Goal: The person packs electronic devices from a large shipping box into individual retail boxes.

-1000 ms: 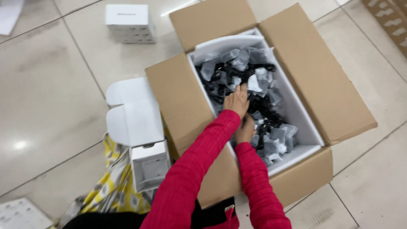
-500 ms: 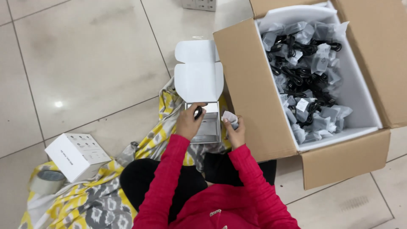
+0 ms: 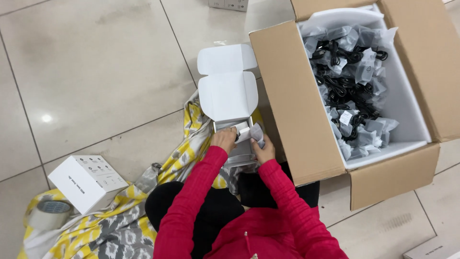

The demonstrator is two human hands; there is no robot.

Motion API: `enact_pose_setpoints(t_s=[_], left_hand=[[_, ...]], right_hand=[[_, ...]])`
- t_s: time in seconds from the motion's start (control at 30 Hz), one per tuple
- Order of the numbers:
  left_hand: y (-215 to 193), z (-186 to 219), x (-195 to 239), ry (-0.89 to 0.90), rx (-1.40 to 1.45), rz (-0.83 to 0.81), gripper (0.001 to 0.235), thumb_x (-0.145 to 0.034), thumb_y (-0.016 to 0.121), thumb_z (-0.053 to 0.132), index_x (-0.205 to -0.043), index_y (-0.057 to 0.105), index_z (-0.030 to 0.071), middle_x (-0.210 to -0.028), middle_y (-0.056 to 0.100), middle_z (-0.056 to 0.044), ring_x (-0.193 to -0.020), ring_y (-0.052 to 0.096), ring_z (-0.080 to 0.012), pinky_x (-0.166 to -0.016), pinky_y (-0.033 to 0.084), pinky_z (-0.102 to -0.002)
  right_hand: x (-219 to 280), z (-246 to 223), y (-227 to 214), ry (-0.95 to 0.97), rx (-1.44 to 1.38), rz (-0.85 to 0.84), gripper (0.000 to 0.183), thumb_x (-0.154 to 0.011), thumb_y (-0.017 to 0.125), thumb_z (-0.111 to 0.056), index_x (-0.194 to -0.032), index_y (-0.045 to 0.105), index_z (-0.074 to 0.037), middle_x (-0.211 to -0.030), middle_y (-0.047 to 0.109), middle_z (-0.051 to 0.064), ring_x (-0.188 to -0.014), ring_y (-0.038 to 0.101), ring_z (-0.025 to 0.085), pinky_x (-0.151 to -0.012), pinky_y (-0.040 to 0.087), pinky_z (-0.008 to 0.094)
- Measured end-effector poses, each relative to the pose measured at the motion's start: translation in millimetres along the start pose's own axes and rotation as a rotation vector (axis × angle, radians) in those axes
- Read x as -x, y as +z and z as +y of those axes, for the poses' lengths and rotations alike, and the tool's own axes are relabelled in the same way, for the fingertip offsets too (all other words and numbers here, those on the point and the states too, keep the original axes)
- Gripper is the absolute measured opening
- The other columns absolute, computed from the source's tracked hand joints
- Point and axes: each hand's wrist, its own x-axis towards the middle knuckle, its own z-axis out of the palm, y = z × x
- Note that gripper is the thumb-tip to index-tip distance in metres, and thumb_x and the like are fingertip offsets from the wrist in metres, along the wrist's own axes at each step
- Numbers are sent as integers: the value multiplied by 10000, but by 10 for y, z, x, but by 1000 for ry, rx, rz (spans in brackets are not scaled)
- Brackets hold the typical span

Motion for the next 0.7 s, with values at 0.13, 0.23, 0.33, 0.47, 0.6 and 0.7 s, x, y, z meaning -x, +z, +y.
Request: enact_pose_setpoints(t_s=[0.13, 0.23, 0.33, 0.47, 0.6, 0.7], left_hand=[[421, -23, -84, 72, -165, 147, 147, -853, 757, 100, -953, 649, 92, -855, 720, -106, -771, 728, -287, -583, 580, -429], [251, 154, 16, 89, -239, 146, 48, -859, 667, 72, -901, 644, 78, -846, 723, -103, -771, 734, -272, -604, 587, -397], [505, 119, 49, 121, -333, 59, 156, -733, 654, 66, -888, 659, 85, -841, 723, -105, -756, 733, -257, -618, 589, -368], [1142, -174, -141, 205, -273, 21, 35, -842, 656, 97, -817, 680, 93, -819, 724, -110, -732, 734, -264, -583, 578, -377], [1166, -152, -328, 46, -450, 127, 55, -833, 643, 54, -847, 695, 57, -842, 692, -105, -673, 738, -228, -496, 573, -338], [1228, -107, -376, -27, -489, 174, 70, -863, 632, 62, -841, 695, 43, -888, 674, -110, -658, 739, -240, -474, 578, -351]], right_hand=[[-161, 198, -2, -583, 302, 70, 409, -821, 795, -179, -1165, 647, -15, -1039, 690, 165, -956, 685, 328, -827, 541, 439], [-118, 139, 4, -461, 411, 68, 371, -797, 795, -151, -1126, 658, -46, -1064, 686, 178, -1016, 667, 382, -864, 535, 453], [-114, 256, -51, -484, 444, 130, 438, -742, 757, -54, -1162, 632, -50, -1098, 670, 186, -1045, 654, 392, -884, 532, 451], [-245, 377, -116, -494, 417, 69, 588, -749, 803, -70, -1286, 566, -38, -1137, 615, 224, -1047, 618, 416, -875, 513, 460], [-353, 492, -100, -470, 489, -74, 520, -796, 777, -75, -1286, 602, -76, -1171, 671, 183, -1097, 649, 379, -934, 527, 441], [-300, 403, -129, -488, 592, -55, 523, -772, 780, -56, -1269, 618, -74, -1187, 667, 199, -1113, 630, 400, -936, 523, 450]])
